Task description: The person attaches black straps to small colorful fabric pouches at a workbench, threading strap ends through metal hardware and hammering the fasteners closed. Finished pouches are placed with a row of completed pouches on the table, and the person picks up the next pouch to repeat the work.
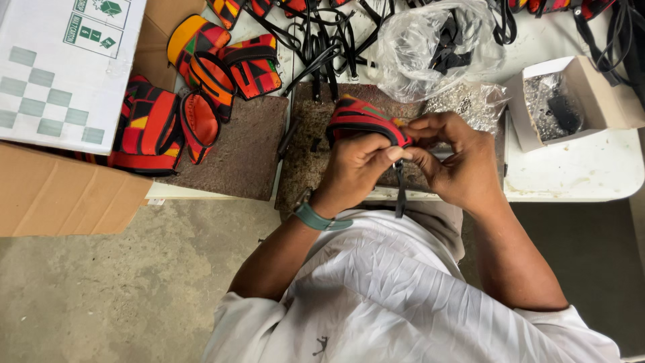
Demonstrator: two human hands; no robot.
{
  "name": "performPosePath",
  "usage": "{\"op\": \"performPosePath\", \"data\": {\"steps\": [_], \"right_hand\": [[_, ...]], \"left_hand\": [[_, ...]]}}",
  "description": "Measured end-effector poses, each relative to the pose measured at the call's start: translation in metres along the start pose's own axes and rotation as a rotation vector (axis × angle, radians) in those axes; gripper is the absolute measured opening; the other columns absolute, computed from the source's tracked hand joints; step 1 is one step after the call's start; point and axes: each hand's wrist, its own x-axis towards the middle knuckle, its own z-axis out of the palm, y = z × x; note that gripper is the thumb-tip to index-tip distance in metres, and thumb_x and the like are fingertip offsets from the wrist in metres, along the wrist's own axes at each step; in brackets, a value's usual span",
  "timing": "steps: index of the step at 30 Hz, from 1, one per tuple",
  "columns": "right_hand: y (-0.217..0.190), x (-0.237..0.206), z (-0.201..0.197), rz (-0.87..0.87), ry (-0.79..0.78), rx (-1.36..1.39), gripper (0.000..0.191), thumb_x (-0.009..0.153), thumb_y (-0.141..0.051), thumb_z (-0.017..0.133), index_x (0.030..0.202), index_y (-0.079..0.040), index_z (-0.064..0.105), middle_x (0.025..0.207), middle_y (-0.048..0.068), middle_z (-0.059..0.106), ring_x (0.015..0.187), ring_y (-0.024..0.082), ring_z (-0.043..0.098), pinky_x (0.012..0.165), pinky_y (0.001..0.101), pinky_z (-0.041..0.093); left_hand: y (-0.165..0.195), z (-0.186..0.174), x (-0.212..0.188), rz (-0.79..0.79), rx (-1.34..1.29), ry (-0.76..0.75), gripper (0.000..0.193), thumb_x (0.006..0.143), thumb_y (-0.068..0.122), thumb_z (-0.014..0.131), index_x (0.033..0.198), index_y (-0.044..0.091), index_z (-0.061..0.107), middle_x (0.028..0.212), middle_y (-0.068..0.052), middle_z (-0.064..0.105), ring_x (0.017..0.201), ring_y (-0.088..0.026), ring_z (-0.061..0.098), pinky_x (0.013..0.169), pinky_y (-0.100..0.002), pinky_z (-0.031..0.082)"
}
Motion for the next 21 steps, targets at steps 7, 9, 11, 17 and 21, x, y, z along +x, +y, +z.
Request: {"op": "performPosePath", "data": {"steps": [7, 9, 11, 17, 21], "right_hand": [[-0.008, 0.002, -0.048, -0.344, -0.285, -0.063, 0.048, 0.074, -0.017, 0.085, 0.120, -0.006, 0.072, 0.129, 0.013, 0.070, 0.116, 0.025, 0.070, 0.095, 0.0343, 0.057], [0.000, -0.005, -0.043, -0.341, -0.283, -0.077, 0.041, 0.077, -0.015, 0.084, 0.116, -0.008, 0.074, 0.126, 0.011, 0.072, 0.116, 0.024, 0.071, 0.095, 0.0338, 0.059], [0.005, -0.011, -0.034, -0.357, -0.299, -0.059, 0.037, 0.078, -0.015, 0.084, 0.113, -0.009, 0.075, 0.123, 0.009, 0.073, 0.116, 0.023, 0.072, 0.095, 0.0334, 0.060], [0.005, -0.026, -0.002, -0.466, -0.376, 0.013, 0.036, 0.074, -0.018, 0.088, 0.107, -0.010, 0.076, 0.112, 0.006, 0.075, 0.106, 0.022, 0.075, 0.087, 0.0330, 0.062], [0.001, -0.049, 0.027, -0.601, -0.373, -0.018, 0.037, 0.075, -0.017, 0.088, 0.107, -0.005, 0.074, 0.109, 0.009, 0.073, 0.103, 0.025, 0.074, 0.085, 0.0352, 0.063]], "left_hand": [[-0.013, -0.024, -0.007, -0.419, -0.648, 0.088, 0.018, 0.105, 0.018, 0.066, 0.106, 0.001, 0.073, 0.087, 0.003, 0.066, 0.074, -0.004, 0.055, 0.066, -0.024, 0.046], [-0.018, -0.028, -0.012, -0.413, -0.765, 0.074, 0.016, 0.106, 0.015, 0.067, 0.105, 0.000, 0.072, 0.092, 0.002, 0.068, 0.081, -0.005, 0.059, 0.073, -0.024, 0.050], [-0.022, -0.033, -0.019, -0.510, -0.847, 0.071, 0.015, 0.105, 0.013, 0.067, 0.106, -0.001, 0.072, 0.096, -0.001, 0.071, 0.086, -0.008, 0.064, 0.079, -0.025, 0.053], [-0.030, -0.050, -0.046, -0.770, -1.026, -0.047, 0.014, 0.102, 0.012, 0.067, 0.106, 0.000, 0.071, 0.098, -0.006, 0.074, 0.088, -0.014, 0.071, 0.081, -0.030, 0.057], [-0.027, -0.058, -0.066, -0.837, -1.000, -0.144, 0.019, 0.100, 0.015, 0.066, 0.106, -0.002, 0.072, 0.100, -0.008, 0.076, 0.092, -0.015, 0.071, 0.087, -0.030, 0.056]]}}
